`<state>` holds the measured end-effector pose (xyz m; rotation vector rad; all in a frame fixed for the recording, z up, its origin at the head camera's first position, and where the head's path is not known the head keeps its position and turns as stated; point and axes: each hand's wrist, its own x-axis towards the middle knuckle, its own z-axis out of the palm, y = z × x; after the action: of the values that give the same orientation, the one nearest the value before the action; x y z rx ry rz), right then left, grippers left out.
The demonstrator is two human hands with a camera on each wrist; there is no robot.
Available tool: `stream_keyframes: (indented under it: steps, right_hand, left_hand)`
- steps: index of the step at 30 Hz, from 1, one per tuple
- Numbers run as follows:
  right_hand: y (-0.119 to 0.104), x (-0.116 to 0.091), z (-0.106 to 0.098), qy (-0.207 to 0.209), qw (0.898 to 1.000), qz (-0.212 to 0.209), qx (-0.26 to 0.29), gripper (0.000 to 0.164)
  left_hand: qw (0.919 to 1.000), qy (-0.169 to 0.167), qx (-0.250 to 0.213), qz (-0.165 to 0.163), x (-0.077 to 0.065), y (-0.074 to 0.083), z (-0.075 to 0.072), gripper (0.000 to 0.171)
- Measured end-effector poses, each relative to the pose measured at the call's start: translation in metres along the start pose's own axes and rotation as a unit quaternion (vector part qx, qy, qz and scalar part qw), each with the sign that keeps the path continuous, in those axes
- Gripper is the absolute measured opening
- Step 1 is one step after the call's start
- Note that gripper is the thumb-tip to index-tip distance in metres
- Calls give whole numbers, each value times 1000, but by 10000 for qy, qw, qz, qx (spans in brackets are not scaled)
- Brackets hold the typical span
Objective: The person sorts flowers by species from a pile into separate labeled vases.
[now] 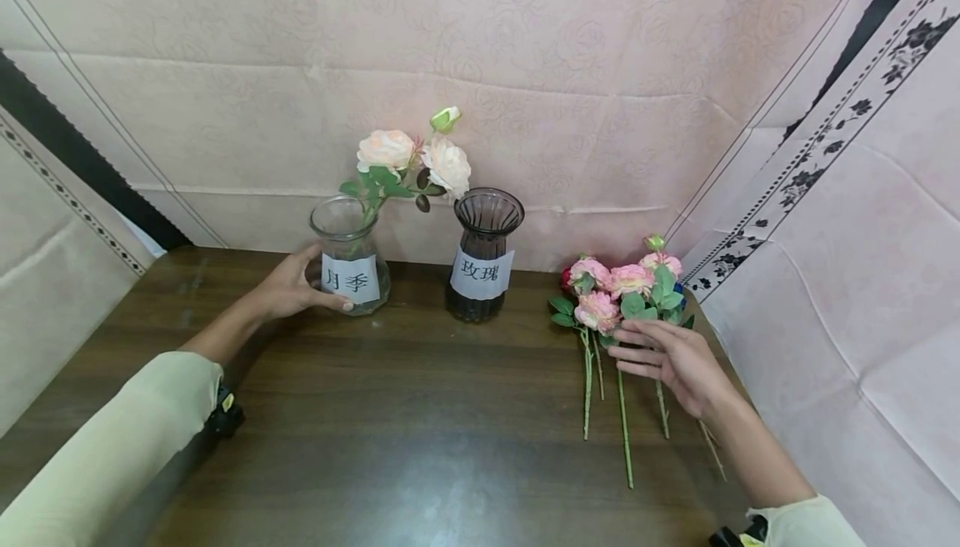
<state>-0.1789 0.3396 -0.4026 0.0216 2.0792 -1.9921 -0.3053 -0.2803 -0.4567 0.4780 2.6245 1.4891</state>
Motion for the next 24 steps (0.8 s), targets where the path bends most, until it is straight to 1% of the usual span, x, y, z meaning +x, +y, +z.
stream_keyframes:
  steps: [3,7,11,15,18,24]
  right_hand:
    - [2,-2,-6,47,10000,40,-17,66]
    - [6,-5,-16,99,9999,110,-6,60]
    - [10,-8,-27,116,9999,110,-26,51]
    - [13,-12,-38,78,9999,114,-13,37]
    - [14,-14,-46,37,9999,159,-6,29]
    - [15,-18,-59,106,9994,310,-139,26]
  left_hand:
    - [10000,-45,-19,-11,0,0,0,119]
    - [9999,-100,-124,-12,1,1,0,124]
    - [9998,-108,-181,15,1,0,0,125]
    - [9998,-91,-157,42,1,-1,0,123]
    - [9999,-86,-121,23,-1,-1,0,123]
    - [9999,-109,-101,10,-2,0,-2,124]
